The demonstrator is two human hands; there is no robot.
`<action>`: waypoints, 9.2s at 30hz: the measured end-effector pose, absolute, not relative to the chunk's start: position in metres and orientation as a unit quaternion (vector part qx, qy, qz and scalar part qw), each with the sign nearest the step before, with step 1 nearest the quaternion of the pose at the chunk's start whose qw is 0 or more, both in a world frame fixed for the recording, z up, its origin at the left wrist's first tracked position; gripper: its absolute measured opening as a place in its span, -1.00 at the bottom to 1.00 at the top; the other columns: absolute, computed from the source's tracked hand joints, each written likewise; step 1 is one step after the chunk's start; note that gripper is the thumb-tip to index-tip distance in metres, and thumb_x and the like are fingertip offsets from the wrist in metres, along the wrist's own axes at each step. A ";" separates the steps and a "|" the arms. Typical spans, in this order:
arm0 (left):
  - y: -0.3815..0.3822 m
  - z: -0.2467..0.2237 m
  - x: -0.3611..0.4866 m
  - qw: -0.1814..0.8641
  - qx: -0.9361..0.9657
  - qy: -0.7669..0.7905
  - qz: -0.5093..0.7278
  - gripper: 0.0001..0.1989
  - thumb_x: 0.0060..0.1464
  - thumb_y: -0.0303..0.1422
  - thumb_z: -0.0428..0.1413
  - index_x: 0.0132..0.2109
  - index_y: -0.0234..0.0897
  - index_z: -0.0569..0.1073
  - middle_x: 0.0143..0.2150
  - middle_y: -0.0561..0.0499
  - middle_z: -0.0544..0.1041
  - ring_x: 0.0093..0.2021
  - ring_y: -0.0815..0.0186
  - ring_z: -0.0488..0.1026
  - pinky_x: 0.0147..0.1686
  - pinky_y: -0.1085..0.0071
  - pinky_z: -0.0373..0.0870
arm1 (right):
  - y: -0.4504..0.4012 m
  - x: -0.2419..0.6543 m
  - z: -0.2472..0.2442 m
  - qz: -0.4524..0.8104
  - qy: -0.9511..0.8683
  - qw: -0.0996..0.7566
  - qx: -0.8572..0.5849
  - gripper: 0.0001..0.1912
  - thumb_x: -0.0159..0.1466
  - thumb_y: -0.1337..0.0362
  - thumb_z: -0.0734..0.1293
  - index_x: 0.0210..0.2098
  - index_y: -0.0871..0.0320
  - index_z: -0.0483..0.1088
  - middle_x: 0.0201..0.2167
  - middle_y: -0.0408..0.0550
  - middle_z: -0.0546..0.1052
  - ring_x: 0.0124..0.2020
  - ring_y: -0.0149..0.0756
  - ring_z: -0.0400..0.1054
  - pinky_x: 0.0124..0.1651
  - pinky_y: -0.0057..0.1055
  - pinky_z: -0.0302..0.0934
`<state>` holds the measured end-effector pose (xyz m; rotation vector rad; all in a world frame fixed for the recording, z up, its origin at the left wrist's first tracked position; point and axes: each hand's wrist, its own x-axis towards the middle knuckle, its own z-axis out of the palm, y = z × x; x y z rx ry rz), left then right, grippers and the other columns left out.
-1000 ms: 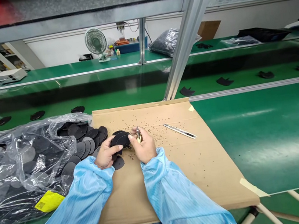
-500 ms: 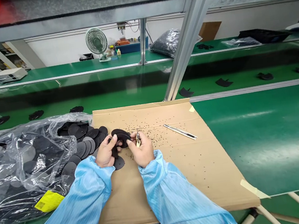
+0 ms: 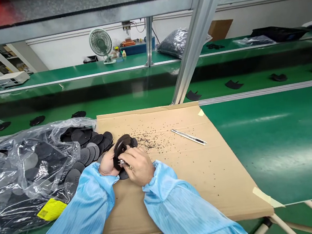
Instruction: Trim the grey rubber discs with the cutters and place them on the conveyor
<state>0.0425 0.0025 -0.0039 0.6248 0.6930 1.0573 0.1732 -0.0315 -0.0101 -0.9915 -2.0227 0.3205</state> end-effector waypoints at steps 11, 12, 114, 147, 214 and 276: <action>0.002 -0.021 0.039 0.650 0.465 0.381 0.464 -0.44 -0.04 0.00 0.20 -0.04 -0.36 0.49 -0.50 0.04 0.39 -0.65 0.52 0.12 -0.73 0.56 0.03 | -0.028 0.175 -0.012 0.175 -0.774 0.429 -0.432 -0.82 0.25 0.34 0.19 -0.22 0.15 0.41 -0.27 0.03 0.48 -0.24 -0.21 0.33 -0.14 -0.28 0.23; 0.002 -0.022 0.038 0.647 0.467 0.388 0.461 -0.45 -0.03 0.00 0.19 -0.06 -0.38 0.49 -0.51 0.05 0.38 -0.66 0.53 0.11 -0.73 0.56 0.02 | -0.027 0.175 -0.012 0.177 -0.781 0.422 -0.426 -0.84 0.25 0.34 0.19 -0.25 0.15 0.40 -0.30 0.02 0.47 -0.26 -0.21 0.33 -0.16 -0.28 0.23; 0.003 -0.008 0.039 0.730 0.346 0.357 0.468 -0.53 0.01 -0.03 0.14 -0.15 -0.37 0.44 -0.46 -0.03 0.43 -0.66 0.50 0.16 -0.75 0.56 -0.05 | -0.013 0.188 -0.006 0.485 -0.454 0.567 -0.487 -0.56 0.17 0.02 0.32 -0.04 0.11 0.32 -0.54 -0.23 0.36 -0.56 -0.43 0.20 -0.44 -0.44 0.16; 0.014 0.000 0.032 0.734 0.171 0.351 0.556 -0.76 0.05 -0.36 0.13 -0.13 -0.39 0.48 -0.29 -0.10 0.52 -0.41 0.38 0.41 -0.49 0.49 0.33 | -0.010 0.192 -0.012 0.363 -0.535 0.555 -0.524 -0.61 0.13 0.17 0.35 -0.07 0.12 0.31 -0.19 -0.04 0.49 -0.22 -0.24 0.38 -0.08 -0.27 0.28; 0.007 -0.016 0.040 0.633 0.382 0.403 0.539 -0.63 -0.29 -0.34 0.39 -0.26 -0.36 0.57 -0.26 -0.08 0.60 -0.23 0.26 0.50 -0.04 0.24 0.40 | -0.011 0.192 -0.007 0.358 -0.539 0.503 -0.573 -0.70 0.04 0.07 0.41 -0.35 0.13 0.37 -0.42 -0.08 0.52 -0.40 -0.25 0.37 -0.30 -0.32 0.27; -0.023 -0.008 0.046 0.092 0.688 0.340 0.634 -0.47 0.07 -0.58 0.13 0.16 -0.13 0.28 0.13 -0.16 0.32 -0.17 0.30 0.56 -0.08 0.28 0.55 | -0.005 0.194 -0.027 0.242 -0.590 0.544 -0.545 -0.81 -0.03 0.45 0.21 -0.41 0.11 0.32 -0.40 -0.09 0.45 -0.31 -0.25 0.34 -0.19 -0.31 0.22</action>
